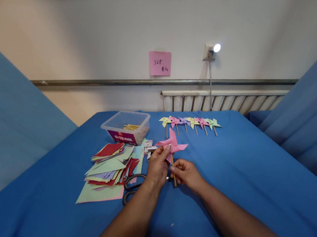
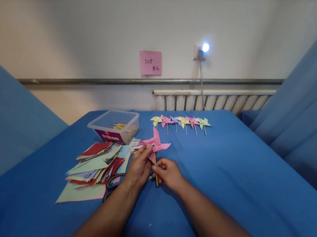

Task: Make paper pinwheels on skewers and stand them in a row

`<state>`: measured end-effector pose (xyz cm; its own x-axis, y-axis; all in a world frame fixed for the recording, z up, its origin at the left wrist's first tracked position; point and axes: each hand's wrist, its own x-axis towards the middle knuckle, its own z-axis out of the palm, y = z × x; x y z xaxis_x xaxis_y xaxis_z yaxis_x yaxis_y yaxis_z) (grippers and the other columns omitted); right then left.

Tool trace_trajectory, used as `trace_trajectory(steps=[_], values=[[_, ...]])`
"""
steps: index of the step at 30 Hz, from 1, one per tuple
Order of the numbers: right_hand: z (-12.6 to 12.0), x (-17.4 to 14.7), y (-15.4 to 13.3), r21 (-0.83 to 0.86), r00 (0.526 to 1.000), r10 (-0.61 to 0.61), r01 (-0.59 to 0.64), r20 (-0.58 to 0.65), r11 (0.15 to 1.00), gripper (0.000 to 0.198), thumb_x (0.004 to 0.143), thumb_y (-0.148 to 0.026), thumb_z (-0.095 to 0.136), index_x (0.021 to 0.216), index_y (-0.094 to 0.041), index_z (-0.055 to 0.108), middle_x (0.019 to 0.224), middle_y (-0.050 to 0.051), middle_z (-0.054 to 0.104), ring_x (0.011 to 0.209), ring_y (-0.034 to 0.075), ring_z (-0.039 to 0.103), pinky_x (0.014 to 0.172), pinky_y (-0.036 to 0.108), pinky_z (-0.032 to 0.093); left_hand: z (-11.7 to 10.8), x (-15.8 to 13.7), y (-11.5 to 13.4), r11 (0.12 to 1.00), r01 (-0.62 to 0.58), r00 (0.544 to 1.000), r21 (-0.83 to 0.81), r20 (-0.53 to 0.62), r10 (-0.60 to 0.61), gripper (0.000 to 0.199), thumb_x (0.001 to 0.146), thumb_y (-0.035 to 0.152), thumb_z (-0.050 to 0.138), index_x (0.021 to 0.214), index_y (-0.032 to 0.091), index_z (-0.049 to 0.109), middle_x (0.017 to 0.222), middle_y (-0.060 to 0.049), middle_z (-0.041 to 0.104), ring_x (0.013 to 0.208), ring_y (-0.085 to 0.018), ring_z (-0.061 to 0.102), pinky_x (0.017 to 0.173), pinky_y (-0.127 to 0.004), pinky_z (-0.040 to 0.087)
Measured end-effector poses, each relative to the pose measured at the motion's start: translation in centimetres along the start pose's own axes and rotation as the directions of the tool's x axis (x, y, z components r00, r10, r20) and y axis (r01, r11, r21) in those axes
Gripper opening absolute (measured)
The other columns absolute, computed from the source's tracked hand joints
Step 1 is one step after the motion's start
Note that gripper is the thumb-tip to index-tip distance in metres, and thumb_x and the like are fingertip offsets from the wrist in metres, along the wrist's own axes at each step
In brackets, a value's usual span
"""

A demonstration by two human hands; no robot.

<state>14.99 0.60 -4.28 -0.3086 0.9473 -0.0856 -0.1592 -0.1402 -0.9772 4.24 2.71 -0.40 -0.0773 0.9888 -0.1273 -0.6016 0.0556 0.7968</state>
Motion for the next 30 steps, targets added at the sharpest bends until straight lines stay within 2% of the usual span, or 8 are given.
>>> trace_trajectory(steps=[8, 14, 21, 23, 26, 28, 30], values=[[0.2, 0.0, 1.0, -0.045, 0.993, 0.045, -0.04, 0.111, 0.998, 0.044, 0.064, -0.056, 0.071, 0.073, -0.017, 0.051, 0.057, -0.002, 0.063, 0.036, 0.007, 0.048, 0.035, 0.018, 0.029, -1.0, 0.9, 0.1, 0.995, -0.077, 0.992, 0.064, -0.096, 0.083, 0.026, 0.06, 0.025, 0.079, 0.077, 0.014, 0.062, 0.063, 0.004, 0.06, 0.053, -0.008, 0.053, 0.054, -0.022, 0.04], [0.2, 0.1, 1.4, -0.097, 0.993, 0.052, -0.042, 0.104, 0.994, 0.037, 0.064, -0.049, 0.071, 0.07, -0.018, 0.052, 0.05, -0.006, 0.057, 0.036, 0.007, 0.046, 0.037, 0.019, 0.031, -1.2, 1.2, 0.1, 0.993, -0.101, 0.985, 0.054, -0.133, 0.108, 0.025, 0.059, 0.024, 0.079, 0.071, 0.014, 0.059, 0.06, 0.004, 0.059, 0.052, -0.008, 0.053, 0.053, -0.021, 0.04], [0.6, -0.2, 1.0, -0.114, 0.997, 0.012, -0.003, 0.077, 0.993, 0.03, 0.067, -0.044, 0.069, 0.066, -0.019, 0.053, 0.05, -0.005, 0.057, 0.037, 0.006, 0.044, 0.038, 0.019, 0.032, -1.0, 1.2, 0.1, 0.995, -0.087, 0.984, 0.042, -0.151, 0.092, 0.027, 0.057, 0.024, 0.08, 0.07, 0.015, 0.059, 0.059, 0.005, 0.058, 0.051, -0.008, 0.052, 0.055, -0.022, 0.042], [0.6, -0.3, 0.9, -0.113, 0.999, -0.008, 0.012, 0.038, 0.993, 0.03, 0.068, -0.044, 0.068, 0.066, -0.019, 0.053, 0.049, -0.005, 0.056, 0.037, 0.007, 0.044, 0.038, 0.019, 0.032, -0.9, 1.0, 0.1, 0.998, -0.057, 0.991, 0.031, -0.12, 0.06, 0.03, 0.057, 0.025, 0.081, 0.077, 0.015, 0.061, 0.065, 0.004, 0.061, 0.056, -0.009, 0.056, 0.056, -0.022, 0.043], [0.0, 0.0, 0.7, -0.121, 0.994, -0.062, 0.05, -0.095, 0.991, 0.03, 0.068, -0.046, 0.066, 0.066, -0.019, 0.053, 0.047, -0.005, 0.054, 0.037, 0.007, 0.044, 0.037, 0.019, 0.032, -0.9, 0.7, -0.2, 1.0, 0.024, 0.997, 0.004, -0.07, -0.024, 0.039, 0.06, 0.03, 0.08, 0.092, 0.018, 0.061, 0.08, -0.001, 0.066, 0.069, -0.013, 0.063, 0.062, -0.024, 0.047], [-0.9, 0.6, 0.6, -0.152, 0.975, -0.091, 0.06, -0.205, 0.986, 0.029, 0.069, -0.047, 0.063, 0.066, -0.019, 0.053, 0.048, -0.004, 0.055, 0.037, 0.008, 0.045, 0.037, 0.02, 0.032, -1.0, 0.6, -0.6, 0.998, 0.064, 0.994, 0.015, -0.09, -0.063, 0.042, 0.063, 0.034, 0.078, 0.097, 0.018, 0.059, 0.091, -0.005, 0.067, 0.075, -0.015, 0.065, 0.064, -0.025, 0.048], [-1.8, 1.6, 0.6, -0.235, 0.945, -0.096, 0.021, -0.313, 0.972, 0.029, 0.071, -0.047, 0.059, 0.066, -0.019, 0.054, 0.049, -0.002, 0.056, 0.039, 0.009, 0.047, 0.038, 0.02, 0.033, -1.2, 0.7, -0.9, 0.996, 0.042, 0.985, 0.073, -0.167, -0.029, 0.043, 0.066, 0.036, 0.076, 0.1, 0.018, 0.058, 0.098, -0.008, 0.067, 0.077, -0.015, 0.065, 0.063, -0.026, 0.048]])
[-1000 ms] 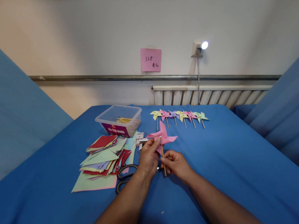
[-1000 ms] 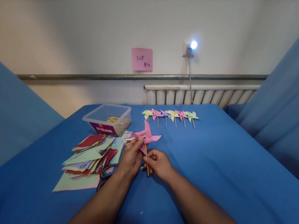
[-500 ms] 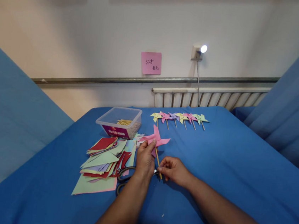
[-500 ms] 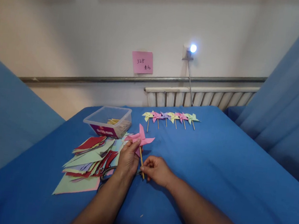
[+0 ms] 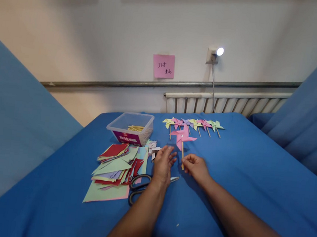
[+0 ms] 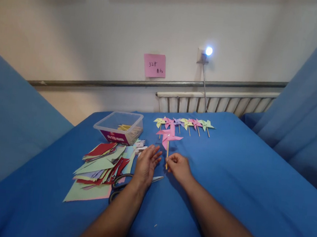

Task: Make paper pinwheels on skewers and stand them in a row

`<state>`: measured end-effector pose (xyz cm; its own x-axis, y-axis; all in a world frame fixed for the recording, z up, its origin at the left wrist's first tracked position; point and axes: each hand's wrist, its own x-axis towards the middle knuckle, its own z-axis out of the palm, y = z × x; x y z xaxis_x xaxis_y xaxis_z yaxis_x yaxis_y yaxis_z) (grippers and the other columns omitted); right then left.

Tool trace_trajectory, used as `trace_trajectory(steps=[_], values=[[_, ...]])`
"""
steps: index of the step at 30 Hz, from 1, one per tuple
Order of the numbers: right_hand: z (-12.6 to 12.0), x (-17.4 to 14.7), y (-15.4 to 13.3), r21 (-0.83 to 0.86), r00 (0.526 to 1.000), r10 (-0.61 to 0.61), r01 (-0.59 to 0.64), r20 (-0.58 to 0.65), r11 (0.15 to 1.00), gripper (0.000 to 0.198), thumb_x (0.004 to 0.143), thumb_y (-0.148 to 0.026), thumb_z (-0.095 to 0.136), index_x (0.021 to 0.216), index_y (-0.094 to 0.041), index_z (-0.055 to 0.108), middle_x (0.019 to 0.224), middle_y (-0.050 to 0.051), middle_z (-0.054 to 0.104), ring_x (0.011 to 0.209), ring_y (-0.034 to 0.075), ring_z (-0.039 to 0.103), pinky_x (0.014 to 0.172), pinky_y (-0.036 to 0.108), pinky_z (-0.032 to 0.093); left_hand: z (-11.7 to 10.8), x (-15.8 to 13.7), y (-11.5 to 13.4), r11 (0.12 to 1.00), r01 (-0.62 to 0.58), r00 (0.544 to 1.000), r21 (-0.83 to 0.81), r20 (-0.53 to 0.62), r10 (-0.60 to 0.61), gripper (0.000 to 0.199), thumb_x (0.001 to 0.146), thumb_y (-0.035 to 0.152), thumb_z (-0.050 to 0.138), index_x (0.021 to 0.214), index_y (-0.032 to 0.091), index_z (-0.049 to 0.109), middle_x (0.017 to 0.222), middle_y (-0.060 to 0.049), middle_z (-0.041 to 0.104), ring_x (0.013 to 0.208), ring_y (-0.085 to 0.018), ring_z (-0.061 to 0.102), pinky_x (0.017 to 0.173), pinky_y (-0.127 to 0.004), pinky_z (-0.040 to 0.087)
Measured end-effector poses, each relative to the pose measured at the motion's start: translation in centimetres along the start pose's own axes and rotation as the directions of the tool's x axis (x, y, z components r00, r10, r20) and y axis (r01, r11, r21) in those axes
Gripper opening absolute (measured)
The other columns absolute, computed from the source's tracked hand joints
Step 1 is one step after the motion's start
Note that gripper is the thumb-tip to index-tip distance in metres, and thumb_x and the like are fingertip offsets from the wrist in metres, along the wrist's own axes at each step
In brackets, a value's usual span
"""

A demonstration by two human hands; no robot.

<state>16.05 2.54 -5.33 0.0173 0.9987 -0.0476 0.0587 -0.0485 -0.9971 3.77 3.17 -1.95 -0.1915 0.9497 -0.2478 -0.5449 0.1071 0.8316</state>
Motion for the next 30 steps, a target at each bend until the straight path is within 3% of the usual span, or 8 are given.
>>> trace_trajectory(steps=[3, 7, 12, 16, 20, 25, 30], values=[[0.1, 2.3, 0.3, -0.189, 0.994, 0.003, -0.023, -0.107, 0.982, 0.026, 0.075, -0.042, 0.052, 0.065, -0.018, 0.057, 0.053, 0.0, 0.059, 0.043, 0.011, 0.052, 0.041, 0.021, 0.037, -0.2, 0.3, -0.3, 0.985, -0.133, 0.983, 0.114, -0.108, 0.145, 0.044, 0.066, 0.035, 0.075, 0.102, 0.017, 0.058, 0.096, -0.008, 0.066, 0.074, -0.014, 0.065, 0.06, -0.023, 0.046], [1.8, 6.0, 0.4, -0.308, 0.99, 0.016, -0.059, -0.141, 0.95, 0.022, 0.075, -0.032, 0.052, 0.06, -0.017, 0.059, 0.05, 0.0, 0.06, 0.041, 0.01, 0.051, 0.044, 0.021, 0.038, -0.3, 0.7, -0.2, 0.96, -0.229, 0.964, 0.163, -0.097, 0.247, 0.043, 0.062, 0.034, 0.076, 0.097, 0.015, 0.06, 0.085, -0.006, 0.067, 0.067, -0.013, 0.064, 0.056, -0.022, 0.044], [4.0, 10.1, 0.0, -0.442, 0.988, 0.07, -0.126, -0.14, 0.888, 0.019, 0.075, -0.025, 0.055, 0.06, -0.017, 0.063, 0.048, 0.001, 0.061, 0.041, 0.011, 0.053, 0.047, 0.021, 0.039, -0.6, 1.0, -0.3, 0.972, -0.197, 0.973, 0.132, -0.097, 0.21, 0.037, 0.061, 0.029, 0.074, 0.092, 0.014, 0.061, 0.083, -0.007, 0.069, 0.061, -0.011, 0.062, 0.054, -0.021, 0.043], [4.3, 12.1, -0.4, -0.532, 0.988, 0.081, -0.138, -0.129, 0.836, 0.023, 0.076, -0.023, 0.055, 0.055, -0.017, 0.062, 0.048, 0.005, 0.062, 0.047, 0.014, 0.057, 0.052, 0.024, 0.041, -0.7, 1.1, -0.6, 0.981, -0.156, 0.981, 0.118, -0.101, 0.168, 0.033, 0.061, 0.026, 0.072, 0.09, 0.014, 0.06, 0.079, -0.006, 0.069, 0.057, -0.01, 0.061, 0.053, -0.021, 0.042], [4.2, 12.6, -0.6, -0.603, 0.99, 0.077, -0.135, -0.12, 0.786, 0.027, 0.076, -0.021, 0.053, 0.051, -0.018, 0.062, 0.052, 0.008, 0.064, 0.055, 0.018, 0.061, 0.056, 0.025, 0.042, -0.8, 1.1, -1.0, 0.986, -0.124, 0.987, 0.11, -0.085, 0.134, 0.031, 0.061, 0.023, 0.071, 0.088, 0.013, 0.061, 0.077, -0.005, 0.069, 0.055, -0.01, 0.06, 0.053, -0.021, 0.042], [4.3, 12.4, -0.7, -0.678, 0.991, 0.025, -0.11, -0.134, 0.727, 0.021, 0.076, -0.021, 0.054, 0.059, -0.016, 0.066, 0.069, 0.012, 0.071, 0.074, 0.022, 0.064, 0.064, 0.027, 0.042, -0.7, 1.0, -1.1, 0.988, -0.103, 0.991, 0.111, -0.078, 0.112, 0.028, 0.06, 0.022, 0.07, 0.085, 0.013, 0.061, 0.074, -0.005, 0.069, 0.053, -0.009, 0.059, 0.052, -0.021, 0.042], [4.2, 12.2, -0.7, -0.702, 0.991, 0.018, -0.104, -0.13, 0.705, 0.025, 0.079, -0.024, 0.051, 0.061, -0.017, 0.067, 0.066, 0.01, 0.07, 0.07, 0.019, 0.064, 0.063, 0.025, 0.042, -0.6, 0.9, -1.0, 0.988, -0.1, 0.991, 0.121, -0.072, 0.109, 0.028, 0.06, 0.021, 0.07, 0.085, 0.013, 0.061, 0.073, -0.005, 0.068, 0.053, -0.009, 0.058, 0.052, -0.021, 0.042]])
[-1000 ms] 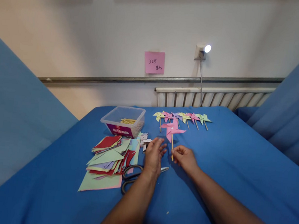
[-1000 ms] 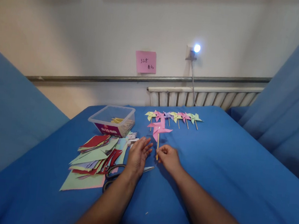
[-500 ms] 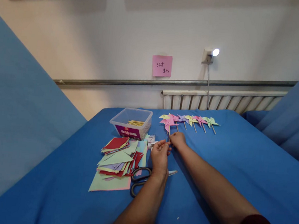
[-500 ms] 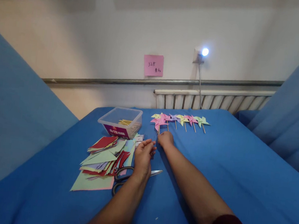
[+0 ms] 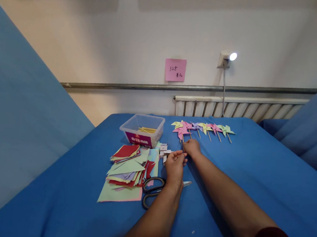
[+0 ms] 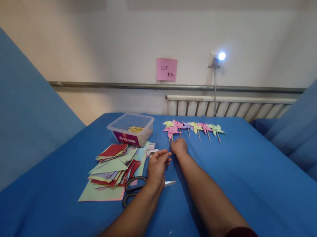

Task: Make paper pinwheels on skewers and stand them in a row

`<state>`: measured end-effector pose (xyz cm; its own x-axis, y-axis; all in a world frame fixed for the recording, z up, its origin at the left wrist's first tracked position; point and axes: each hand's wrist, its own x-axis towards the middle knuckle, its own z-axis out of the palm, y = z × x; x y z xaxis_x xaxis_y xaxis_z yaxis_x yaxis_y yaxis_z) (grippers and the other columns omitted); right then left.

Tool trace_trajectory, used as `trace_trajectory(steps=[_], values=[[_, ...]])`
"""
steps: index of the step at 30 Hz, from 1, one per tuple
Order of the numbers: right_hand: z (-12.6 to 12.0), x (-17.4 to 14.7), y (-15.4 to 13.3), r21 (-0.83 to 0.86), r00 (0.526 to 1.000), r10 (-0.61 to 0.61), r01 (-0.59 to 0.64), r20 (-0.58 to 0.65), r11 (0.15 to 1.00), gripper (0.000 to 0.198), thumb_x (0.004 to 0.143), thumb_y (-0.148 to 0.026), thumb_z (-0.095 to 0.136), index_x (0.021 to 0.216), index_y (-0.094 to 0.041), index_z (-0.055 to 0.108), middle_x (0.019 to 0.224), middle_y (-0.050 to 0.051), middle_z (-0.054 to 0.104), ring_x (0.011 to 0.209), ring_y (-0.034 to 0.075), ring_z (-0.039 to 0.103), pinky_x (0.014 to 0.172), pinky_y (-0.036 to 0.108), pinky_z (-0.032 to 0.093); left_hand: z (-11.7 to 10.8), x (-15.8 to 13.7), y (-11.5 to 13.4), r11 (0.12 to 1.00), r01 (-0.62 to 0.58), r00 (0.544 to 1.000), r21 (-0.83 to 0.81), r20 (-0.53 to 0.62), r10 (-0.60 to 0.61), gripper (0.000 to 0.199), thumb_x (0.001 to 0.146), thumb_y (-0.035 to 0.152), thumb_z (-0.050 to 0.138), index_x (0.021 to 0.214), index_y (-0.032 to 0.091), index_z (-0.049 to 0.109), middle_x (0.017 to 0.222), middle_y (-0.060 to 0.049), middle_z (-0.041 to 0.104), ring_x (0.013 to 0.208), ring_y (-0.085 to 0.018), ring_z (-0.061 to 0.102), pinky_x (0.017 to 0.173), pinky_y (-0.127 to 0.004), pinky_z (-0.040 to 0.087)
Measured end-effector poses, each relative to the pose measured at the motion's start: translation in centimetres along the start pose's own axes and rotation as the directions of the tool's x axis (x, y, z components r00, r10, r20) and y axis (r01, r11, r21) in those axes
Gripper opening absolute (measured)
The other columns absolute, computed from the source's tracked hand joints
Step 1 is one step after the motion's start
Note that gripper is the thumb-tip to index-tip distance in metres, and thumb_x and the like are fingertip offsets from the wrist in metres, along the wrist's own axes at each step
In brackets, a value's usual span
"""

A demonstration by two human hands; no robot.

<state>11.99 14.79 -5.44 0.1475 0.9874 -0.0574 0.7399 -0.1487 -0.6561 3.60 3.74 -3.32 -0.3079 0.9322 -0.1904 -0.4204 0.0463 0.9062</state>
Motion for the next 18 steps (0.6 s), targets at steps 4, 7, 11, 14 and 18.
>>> trace_trajectory(steps=[4, 7, 11, 14, 18], values=[[0.0, 0.1, 0.0, -0.018, 1.0, 0.011, -0.012, -0.009, 1.0, 0.023, 0.078, -0.024, 0.052, 0.064, -0.016, 0.069, 0.064, 0.008, 0.07, 0.072, 0.018, 0.065, 0.063, 0.023, 0.042, 0.0, 0.0, 0.0, 1.0, 0.0, 1.0, 0.015, 0.001, 0.0, 0.028, 0.06, 0.022, 0.07, 0.084, 0.013, 0.061, 0.074, -0.005, 0.069, 0.052, -0.008, 0.058, 0.052, -0.02, 0.042], [0.1, 0.1, -0.1, -0.017, 1.0, 0.01, -0.011, -0.013, 1.0, 0.024, 0.078, -0.025, 0.053, 0.061, -0.017, 0.068, 0.064, 0.008, 0.07, 0.073, 0.019, 0.065, 0.065, 0.023, 0.043, 0.0, 0.0, 0.0, 1.0, 0.001, 1.0, 0.018, 0.0, -0.001, 0.028, 0.059, 0.023, 0.07, 0.084, 0.013, 0.061, 0.074, -0.005, 0.069, 0.053, -0.008, 0.058, 0.052, -0.02, 0.042], [0.4, 0.1, -0.1, 0.021, 0.999, 0.005, -0.004, -0.037, 1.0, 0.023, 0.077, -0.028, 0.058, 0.059, -0.017, 0.066, 0.065, 0.01, 0.069, 0.076, 0.021, 0.065, 0.068, 0.026, 0.043, 0.0, 0.1, 0.0, 1.0, 0.0, 1.0, 0.021, -0.001, 0.0, 0.028, 0.059, 0.022, 0.07, 0.084, 0.013, 0.062, 0.074, -0.005, 0.069, 0.052, -0.009, 0.058, 0.051, -0.02, 0.042], [0.6, -0.2, 0.0, 0.078, 0.996, 0.008, -0.002, -0.084, 0.997, 0.015, 0.074, -0.027, 0.061, 0.064, -0.017, 0.066, 0.072, 0.011, 0.07, 0.081, 0.023, 0.065, 0.071, 0.028, 0.044, -0.1, 0.2, -0.1, 1.0, -0.003, 1.0, 0.028, 0.0, 0.003, 0.028, 0.06, 0.022, 0.069, 0.085, 0.013, 0.062, 0.074, -0.005, 0.069, 0.053, -0.009, 0.058, 0.051, -0.02, 0.043], [1.0, -1.6, 0.9, 0.213, 0.988, 0.013, 0.02, -0.152, 0.977, 0.01, 0.073, -0.021, 0.058, 0.075, -0.016, 0.066, 0.08, 0.01, 0.07, 0.085, 0.022, 0.064, 0.076, 0.03, 0.044, -0.1, 0.4, -0.2, 0.999, -0.014, 1.0, 0.041, 0.001, 0.014, 0.027, 0.06, 0.02, 0.068, 0.085, 0.012, 0.061, 0.073, -0.005, 0.069, 0.052, -0.009, 0.058, 0.051, -0.02, 0.043]])
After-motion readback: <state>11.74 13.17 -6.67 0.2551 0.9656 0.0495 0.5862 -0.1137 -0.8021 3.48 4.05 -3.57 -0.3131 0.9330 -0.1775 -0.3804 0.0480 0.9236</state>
